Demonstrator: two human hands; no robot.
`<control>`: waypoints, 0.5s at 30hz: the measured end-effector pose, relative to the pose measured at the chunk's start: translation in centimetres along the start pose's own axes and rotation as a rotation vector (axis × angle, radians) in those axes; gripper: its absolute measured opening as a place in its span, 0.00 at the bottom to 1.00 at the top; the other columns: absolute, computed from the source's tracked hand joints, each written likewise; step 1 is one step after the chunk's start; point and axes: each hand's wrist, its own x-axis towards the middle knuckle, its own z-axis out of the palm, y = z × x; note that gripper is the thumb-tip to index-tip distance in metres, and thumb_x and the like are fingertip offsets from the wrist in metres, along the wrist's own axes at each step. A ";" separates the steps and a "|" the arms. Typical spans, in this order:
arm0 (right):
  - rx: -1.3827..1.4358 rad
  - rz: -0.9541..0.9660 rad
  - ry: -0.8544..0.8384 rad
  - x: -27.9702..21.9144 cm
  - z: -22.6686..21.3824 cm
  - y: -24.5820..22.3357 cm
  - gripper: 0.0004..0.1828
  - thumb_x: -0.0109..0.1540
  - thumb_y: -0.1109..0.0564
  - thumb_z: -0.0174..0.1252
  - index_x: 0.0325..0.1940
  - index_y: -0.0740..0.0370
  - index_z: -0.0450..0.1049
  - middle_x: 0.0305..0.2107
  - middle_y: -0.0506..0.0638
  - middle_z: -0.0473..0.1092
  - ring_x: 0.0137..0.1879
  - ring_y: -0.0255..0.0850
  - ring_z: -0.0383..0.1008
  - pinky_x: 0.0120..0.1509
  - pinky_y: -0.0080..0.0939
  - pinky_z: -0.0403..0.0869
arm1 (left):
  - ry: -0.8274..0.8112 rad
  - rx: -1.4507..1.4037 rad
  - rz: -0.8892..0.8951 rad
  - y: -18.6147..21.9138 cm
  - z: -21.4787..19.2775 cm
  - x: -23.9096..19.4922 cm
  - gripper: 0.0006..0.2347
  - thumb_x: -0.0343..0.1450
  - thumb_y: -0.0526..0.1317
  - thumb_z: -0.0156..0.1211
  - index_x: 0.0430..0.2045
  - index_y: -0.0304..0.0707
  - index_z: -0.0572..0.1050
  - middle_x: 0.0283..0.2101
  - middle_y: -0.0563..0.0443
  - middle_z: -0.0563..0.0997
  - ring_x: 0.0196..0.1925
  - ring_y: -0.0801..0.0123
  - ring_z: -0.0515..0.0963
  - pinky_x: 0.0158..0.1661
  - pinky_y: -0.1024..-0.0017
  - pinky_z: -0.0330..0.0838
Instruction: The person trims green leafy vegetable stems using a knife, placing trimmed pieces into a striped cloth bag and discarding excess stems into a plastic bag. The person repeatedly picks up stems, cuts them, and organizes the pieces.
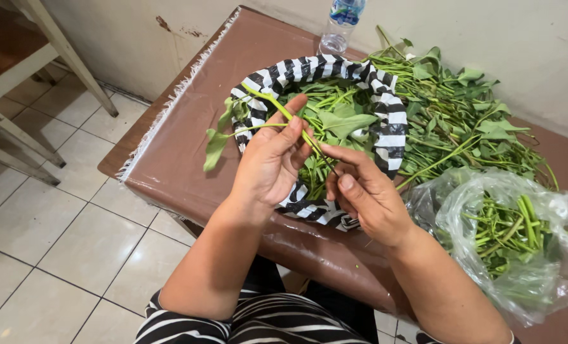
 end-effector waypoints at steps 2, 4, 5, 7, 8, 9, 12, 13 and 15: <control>0.004 0.008 -0.006 0.0 0.0 0.0 0.25 0.75 0.53 0.45 0.76 0.61 0.59 0.33 0.49 0.67 0.29 0.27 0.57 0.32 0.24 0.58 | 0.001 -0.001 -0.001 -0.1 0.0 0.0 0.22 0.77 0.35 0.57 0.67 0.34 0.62 0.38 0.52 0.79 0.39 0.76 0.81 0.41 0.82 0.78; 0.002 0.021 -0.002 -0.1 -0.1 0.0 0.25 0.75 0.52 0.45 0.75 0.60 0.60 0.33 0.49 0.67 0.28 0.26 0.56 0.31 0.24 0.58 | 0.006 -0.001 0.002 -0.1 0.0 0.0 0.22 0.77 0.35 0.57 0.67 0.34 0.62 0.38 0.52 0.79 0.39 0.77 0.81 0.42 0.81 0.78; -0.002 0.029 0.004 -0.1 -0.1 0.0 0.24 0.75 0.52 0.45 0.75 0.60 0.60 0.33 0.49 0.67 0.27 0.26 0.56 0.31 0.24 0.57 | -0.001 -0.006 0.004 -0.1 0.0 0.0 0.22 0.77 0.35 0.57 0.67 0.34 0.62 0.38 0.53 0.79 0.39 0.76 0.81 0.42 0.81 0.78; -0.012 0.046 0.017 -0.1 0.0 0.0 0.24 0.74 0.52 0.45 0.75 0.60 0.61 0.33 0.48 0.67 0.27 0.26 0.55 0.31 0.24 0.57 | -0.013 -0.016 0.009 -0.1 -0.1 -0.2 0.22 0.78 0.34 0.57 0.67 0.33 0.62 0.38 0.53 0.79 0.39 0.76 0.80 0.42 0.81 0.78; -0.018 0.051 0.026 -0.1 0.1 0.0 0.24 0.74 0.52 0.46 0.75 0.60 0.61 0.33 0.48 0.67 0.27 0.26 0.55 0.30 0.23 0.57 | -0.009 -0.013 0.010 -0.1 -0.1 -0.2 0.22 0.77 0.34 0.57 0.67 0.33 0.62 0.37 0.53 0.79 0.39 0.76 0.80 0.42 0.81 0.78; -0.025 0.055 0.034 -0.1 0.1 0.0 0.24 0.74 0.53 0.46 0.74 0.60 0.61 0.33 0.48 0.67 0.27 0.25 0.55 0.30 0.23 0.57 | -0.005 -0.010 0.010 -0.1 -0.1 -0.2 0.22 0.77 0.34 0.57 0.67 0.33 0.62 0.37 0.53 0.79 0.39 0.76 0.81 0.42 0.81 0.78; -0.037 0.038 0.041 0.0 0.3 0.0 0.25 0.74 0.53 0.47 0.75 0.59 0.61 0.33 0.46 0.65 0.29 0.26 0.57 0.30 0.24 0.57 | -0.002 -0.012 0.011 0.0 -0.1 -0.3 0.22 0.77 0.34 0.57 0.67 0.33 0.62 0.37 0.53 0.79 0.39 0.76 0.81 0.42 0.82 0.78; -0.043 0.044 0.040 0.1 0.3 0.0 0.25 0.74 0.53 0.47 0.75 0.59 0.62 0.33 0.46 0.65 0.29 0.26 0.57 0.30 0.24 0.57 | -0.001 -0.016 0.011 -0.1 -0.1 -0.3 0.22 0.77 0.34 0.57 0.67 0.33 0.62 0.37 0.53 0.79 0.39 0.76 0.81 0.42 0.82 0.78; -0.054 0.059 0.039 0.0 0.2 0.0 0.24 0.74 0.53 0.47 0.75 0.59 0.63 0.33 0.46 0.66 0.28 0.25 0.56 0.31 0.24 0.56 | 0.007 -0.004 0.016 -0.1 -0.1 -0.3 0.22 0.77 0.34 0.57 0.67 0.33 0.62 0.37 0.53 0.79 0.38 0.77 0.81 0.41 0.82 0.78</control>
